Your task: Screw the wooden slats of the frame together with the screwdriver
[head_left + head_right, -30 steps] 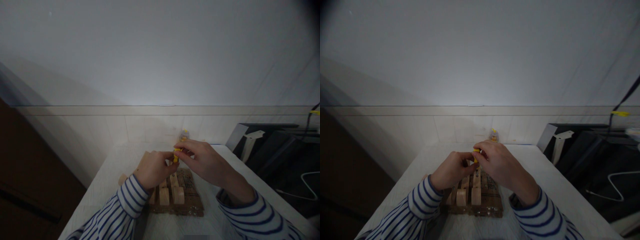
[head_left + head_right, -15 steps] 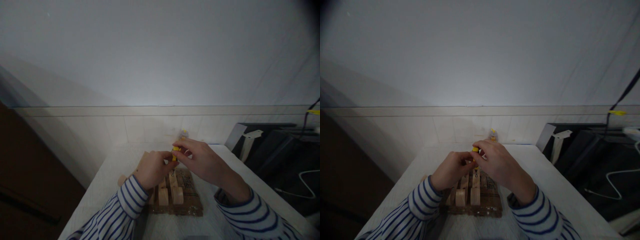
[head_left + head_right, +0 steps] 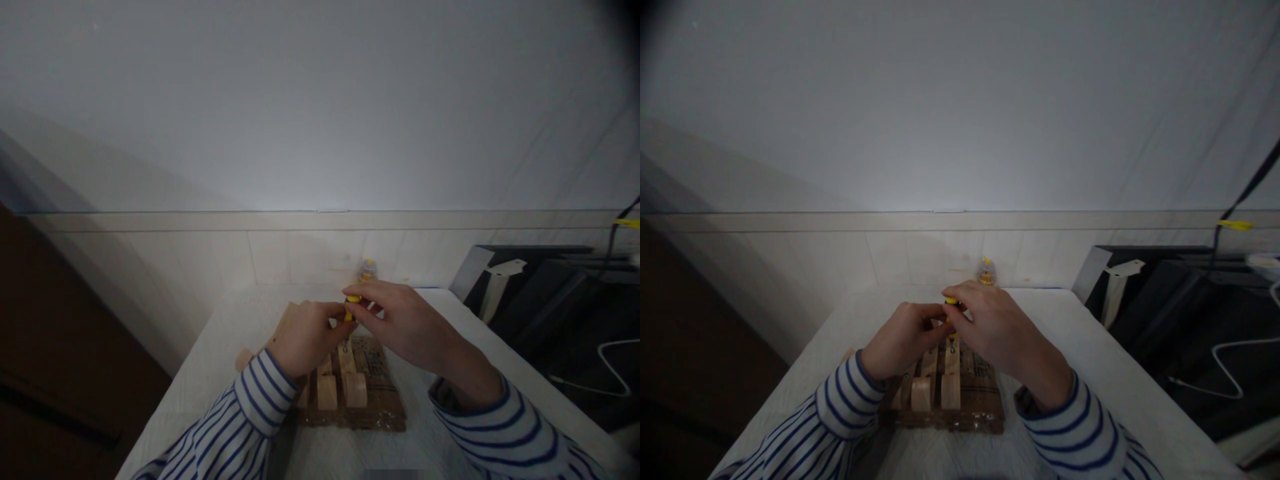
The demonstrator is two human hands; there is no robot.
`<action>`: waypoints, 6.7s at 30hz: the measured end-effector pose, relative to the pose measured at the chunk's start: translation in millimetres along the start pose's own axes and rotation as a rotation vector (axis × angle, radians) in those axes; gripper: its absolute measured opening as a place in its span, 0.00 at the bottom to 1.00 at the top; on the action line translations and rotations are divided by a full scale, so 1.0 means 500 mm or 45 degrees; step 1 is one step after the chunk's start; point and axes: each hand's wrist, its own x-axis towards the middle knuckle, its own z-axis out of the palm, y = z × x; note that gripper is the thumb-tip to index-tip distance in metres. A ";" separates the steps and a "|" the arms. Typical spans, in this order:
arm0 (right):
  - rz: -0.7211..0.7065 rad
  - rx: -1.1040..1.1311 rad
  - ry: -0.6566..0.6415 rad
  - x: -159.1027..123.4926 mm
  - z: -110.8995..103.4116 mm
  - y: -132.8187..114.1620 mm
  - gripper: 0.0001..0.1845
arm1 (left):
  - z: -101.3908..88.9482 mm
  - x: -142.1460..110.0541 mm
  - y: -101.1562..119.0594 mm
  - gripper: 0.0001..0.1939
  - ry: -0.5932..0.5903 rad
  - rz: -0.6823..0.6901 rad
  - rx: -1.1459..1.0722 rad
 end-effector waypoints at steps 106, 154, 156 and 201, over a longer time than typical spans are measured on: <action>0.024 -0.105 -0.093 0.001 -0.003 -0.012 0.06 | 0.003 0.009 -0.030 0.10 -0.362 -0.062 0.106; 0.053 -0.115 -0.064 0.004 0.007 -0.008 0.05 | 0.035 0.014 -0.045 0.07 -0.499 -0.161 -0.033; 0.087 -0.082 -0.069 0.004 0.009 -0.007 0.06 | 0.033 0.014 -0.043 0.07 -0.508 -0.169 -0.025; 0.018 -0.133 -0.124 -0.003 0.000 -0.002 0.12 | 0.031 0.009 -0.044 0.12 -0.463 -0.160 -0.077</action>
